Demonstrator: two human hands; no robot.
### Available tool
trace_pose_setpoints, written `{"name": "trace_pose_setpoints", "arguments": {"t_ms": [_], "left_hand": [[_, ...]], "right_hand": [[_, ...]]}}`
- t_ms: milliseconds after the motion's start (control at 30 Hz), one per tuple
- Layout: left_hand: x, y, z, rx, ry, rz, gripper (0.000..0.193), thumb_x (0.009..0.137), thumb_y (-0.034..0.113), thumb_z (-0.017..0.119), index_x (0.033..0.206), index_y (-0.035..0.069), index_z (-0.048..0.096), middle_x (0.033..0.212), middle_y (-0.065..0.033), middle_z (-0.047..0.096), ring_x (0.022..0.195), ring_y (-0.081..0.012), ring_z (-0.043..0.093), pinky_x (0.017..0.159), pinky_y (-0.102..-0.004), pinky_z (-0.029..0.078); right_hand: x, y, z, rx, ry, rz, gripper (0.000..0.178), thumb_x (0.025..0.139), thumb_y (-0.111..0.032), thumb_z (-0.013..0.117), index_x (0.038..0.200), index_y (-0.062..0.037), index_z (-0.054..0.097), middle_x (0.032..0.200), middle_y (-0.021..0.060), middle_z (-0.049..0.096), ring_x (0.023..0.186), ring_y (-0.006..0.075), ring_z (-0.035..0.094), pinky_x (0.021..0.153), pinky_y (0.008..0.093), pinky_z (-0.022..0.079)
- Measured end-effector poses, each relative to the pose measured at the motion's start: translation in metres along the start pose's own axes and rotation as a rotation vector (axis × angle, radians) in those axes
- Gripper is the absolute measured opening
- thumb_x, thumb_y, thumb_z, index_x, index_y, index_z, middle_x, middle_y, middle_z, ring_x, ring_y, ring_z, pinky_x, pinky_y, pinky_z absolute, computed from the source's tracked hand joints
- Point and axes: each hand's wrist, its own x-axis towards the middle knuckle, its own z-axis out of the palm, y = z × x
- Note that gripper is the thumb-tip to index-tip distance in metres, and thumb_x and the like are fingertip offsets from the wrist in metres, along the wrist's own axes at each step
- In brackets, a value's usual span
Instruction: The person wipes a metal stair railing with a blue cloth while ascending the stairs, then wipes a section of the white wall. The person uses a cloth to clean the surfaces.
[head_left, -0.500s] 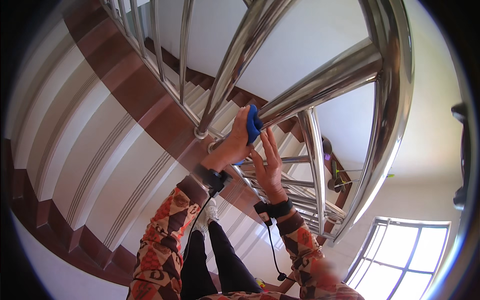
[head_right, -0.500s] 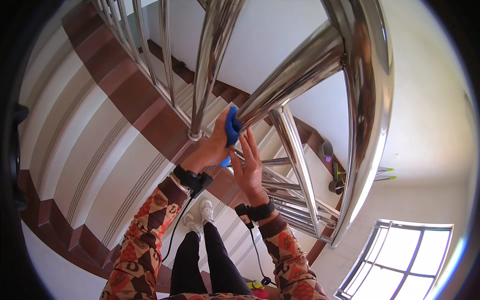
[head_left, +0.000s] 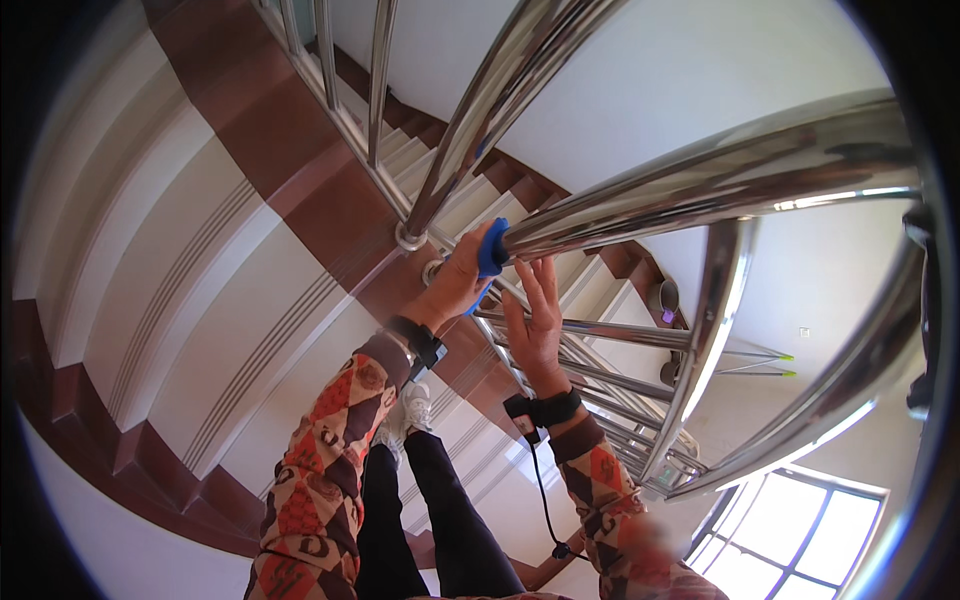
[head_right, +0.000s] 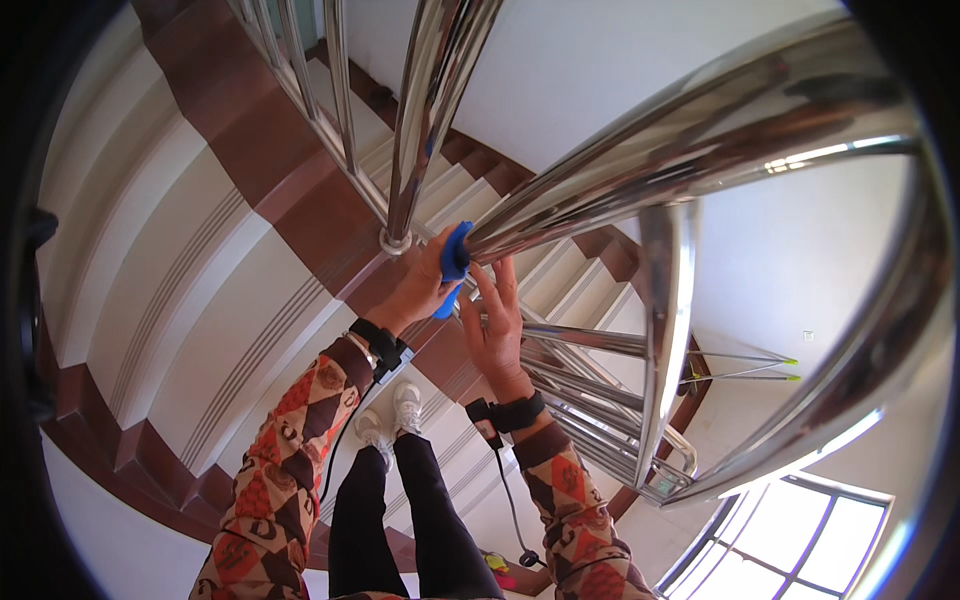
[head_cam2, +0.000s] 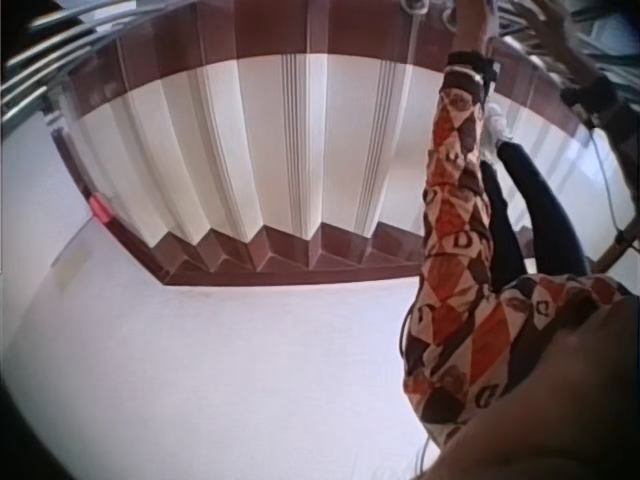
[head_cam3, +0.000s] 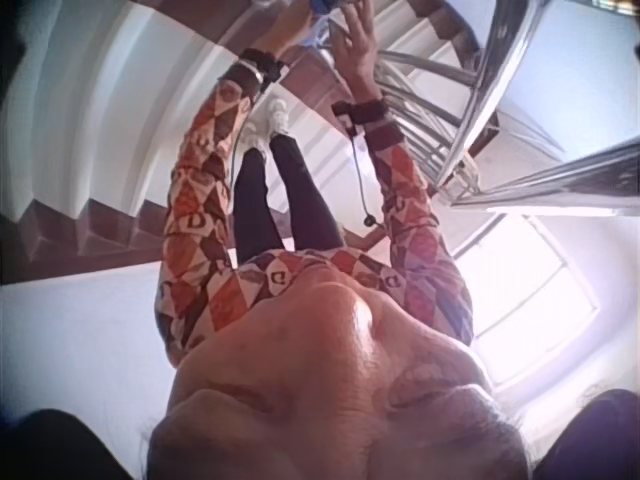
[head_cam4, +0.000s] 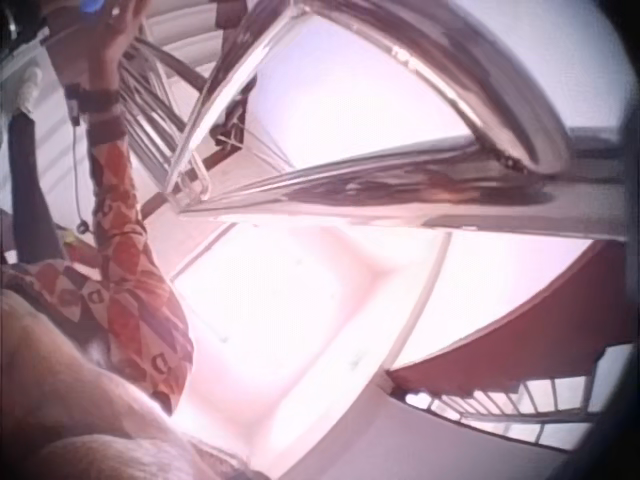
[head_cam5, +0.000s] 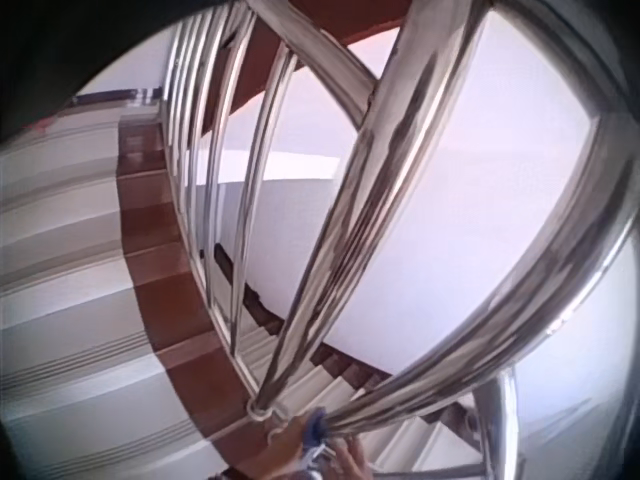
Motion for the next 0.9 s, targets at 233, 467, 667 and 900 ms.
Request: {"name": "trace_pose_setpoints", "arguments": {"t_ms": [233,467,667,900], "left_hand": [[-0.016,-0.031,0.018,0.048,0.1,-0.033,0.078,0.083,-0.007,0.067,0.152,0.004,0.033,0.137,-0.0223,0.05,0.129,-0.0421,0.05,0.11,-0.0445,0.041],[-0.02,-0.021,0.02,0.104,0.203,0.023,0.08,0.079,-0.009,0.068,0.151,0.004,0.035,0.139,-0.0205,0.05,0.128,-0.0414,0.05,0.111,-0.045,0.041],[-0.042,-0.046,0.022,0.107,0.228,-0.036,0.079,0.077,-0.011,0.07,0.148,0.005,0.04,0.136,-0.0193,0.052,0.127,-0.0409,0.051,0.108,-0.0445,0.042],[-0.052,-0.061,0.014,0.167,0.201,-0.139,0.081,0.074,-0.011,0.073,0.146,0.005,0.041,0.137,-0.0202,0.052,0.127,-0.0415,0.051,0.11,-0.0456,0.042]], "right_hand": [[-0.017,0.036,0.022,0.031,-0.035,0.065,0.051,0.094,0.0,0.063,0.144,-0.0056,0.056,0.163,0.0249,0.031,0.147,0.0374,0.04,0.116,0.0428,0.038],[-0.015,0.033,0.029,0.019,-0.048,0.048,0.051,0.092,0.001,0.063,0.143,-0.0052,0.057,0.161,0.0247,0.034,0.146,0.0375,0.043,0.115,0.0427,0.04],[-0.018,0.028,0.03,-0.069,-0.082,0.026,0.049,0.091,-0.001,0.065,0.14,-0.0057,0.06,0.159,0.0235,0.038,0.15,0.0395,0.035,0.119,0.0461,0.032],[-0.017,0.023,0.041,-0.036,-0.068,0.005,0.049,0.09,-0.002,0.067,0.139,-0.0045,0.061,0.156,0.0241,0.043,0.147,0.0409,0.039,0.119,0.047,0.031]]}}
